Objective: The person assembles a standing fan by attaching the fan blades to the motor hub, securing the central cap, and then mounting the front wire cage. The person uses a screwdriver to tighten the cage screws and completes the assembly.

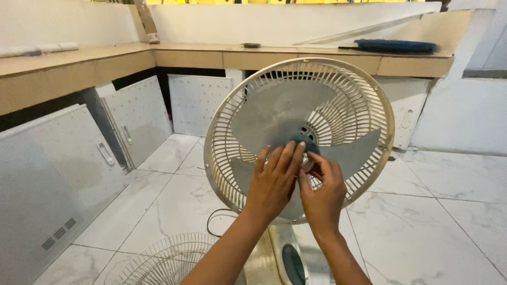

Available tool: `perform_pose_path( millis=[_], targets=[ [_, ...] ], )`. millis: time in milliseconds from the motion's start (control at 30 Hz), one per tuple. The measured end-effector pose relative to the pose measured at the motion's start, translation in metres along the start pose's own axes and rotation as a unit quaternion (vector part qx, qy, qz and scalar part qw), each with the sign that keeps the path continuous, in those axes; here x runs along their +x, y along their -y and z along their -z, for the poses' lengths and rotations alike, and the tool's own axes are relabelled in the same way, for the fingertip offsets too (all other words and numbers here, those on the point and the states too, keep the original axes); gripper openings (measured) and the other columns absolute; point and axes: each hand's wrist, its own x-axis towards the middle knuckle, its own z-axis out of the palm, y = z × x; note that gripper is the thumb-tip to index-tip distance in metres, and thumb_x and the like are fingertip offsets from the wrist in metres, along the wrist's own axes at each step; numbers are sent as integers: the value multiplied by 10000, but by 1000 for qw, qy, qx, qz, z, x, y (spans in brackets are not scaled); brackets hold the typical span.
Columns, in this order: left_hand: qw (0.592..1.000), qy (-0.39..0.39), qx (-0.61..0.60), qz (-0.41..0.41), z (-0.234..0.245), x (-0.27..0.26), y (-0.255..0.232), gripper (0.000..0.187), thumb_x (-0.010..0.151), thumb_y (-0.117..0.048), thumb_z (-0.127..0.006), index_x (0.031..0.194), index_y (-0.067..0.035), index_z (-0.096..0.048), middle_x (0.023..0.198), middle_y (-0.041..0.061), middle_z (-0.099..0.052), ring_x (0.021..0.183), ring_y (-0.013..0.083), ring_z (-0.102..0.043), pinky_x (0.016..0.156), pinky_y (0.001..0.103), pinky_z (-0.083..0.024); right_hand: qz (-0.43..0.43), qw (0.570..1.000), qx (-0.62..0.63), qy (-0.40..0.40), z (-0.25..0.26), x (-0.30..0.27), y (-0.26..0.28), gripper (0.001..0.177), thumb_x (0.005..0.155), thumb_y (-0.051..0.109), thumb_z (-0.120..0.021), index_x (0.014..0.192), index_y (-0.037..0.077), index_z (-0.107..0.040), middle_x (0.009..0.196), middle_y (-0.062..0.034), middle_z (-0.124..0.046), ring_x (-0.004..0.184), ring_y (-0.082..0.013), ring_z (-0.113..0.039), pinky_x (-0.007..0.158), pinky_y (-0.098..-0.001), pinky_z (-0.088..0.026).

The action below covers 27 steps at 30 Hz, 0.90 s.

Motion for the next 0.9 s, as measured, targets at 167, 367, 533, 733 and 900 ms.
perform_pose_path(
  millis=[167, 367, 533, 733, 900],
  targets=[
    [997, -49, 39, 37, -15, 6, -5, 693, 875, -264, -695, 1518, -116, -482, 1399, 48, -539, 1237, 194, -514, 1099, 466, -304, 30, 998, -45, -9, -5, 2, 1, 383, 828, 17, -775, 1196, 25, -671, 1074, -120, -653, 890, -232, -701, 784, -339, -564],
    [998, -55, -20, -10, -15, 23, 13, 602, 796, -300, -762, 1339, -116, -578, 1330, 54, -588, 1282, 219, -507, 1104, 481, -262, 4, 997, -79, 3, -6, 6, -5, 281, 812, 29, -797, 1058, 10, -663, 953, -130, -646, 778, -226, -702, 704, -350, -552],
    [996, -15, -58, -67, -13, 40, 25, 616, 677, -236, -799, 1248, -107, -609, 1241, 68, -668, 1287, 253, -564, 1181, 430, -298, -120, 993, -3, -23, -11, 17, -5, 180, 888, 84, -791, 878, -14, -641, 796, -87, -714, 686, -207, -737, 641, -350, -586],
    [992, -24, -92, -85, -12, 46, 25, 619, 648, -253, -841, 1199, -72, -624, 1155, 107, -678, 1186, 281, -595, 1144, 458, -334, -157, 988, -6, 11, -10, 14, 0, 168, 864, 62, -771, 957, -8, -650, 908, -123, -691, 759, -201, -728, 660, -326, -620],
    [992, -14, -86, -87, -15, 47, 24, 556, 705, -261, -841, 1191, -88, -632, 1147, 78, -682, 1181, 267, -600, 1138, 455, -359, 21, 999, -23, 10, -5, 8, -4, 400, 734, -61, -780, 1120, 10, -700, 1165, -113, -629, 973, -201, -682, 827, -304, -595]
  ],
)
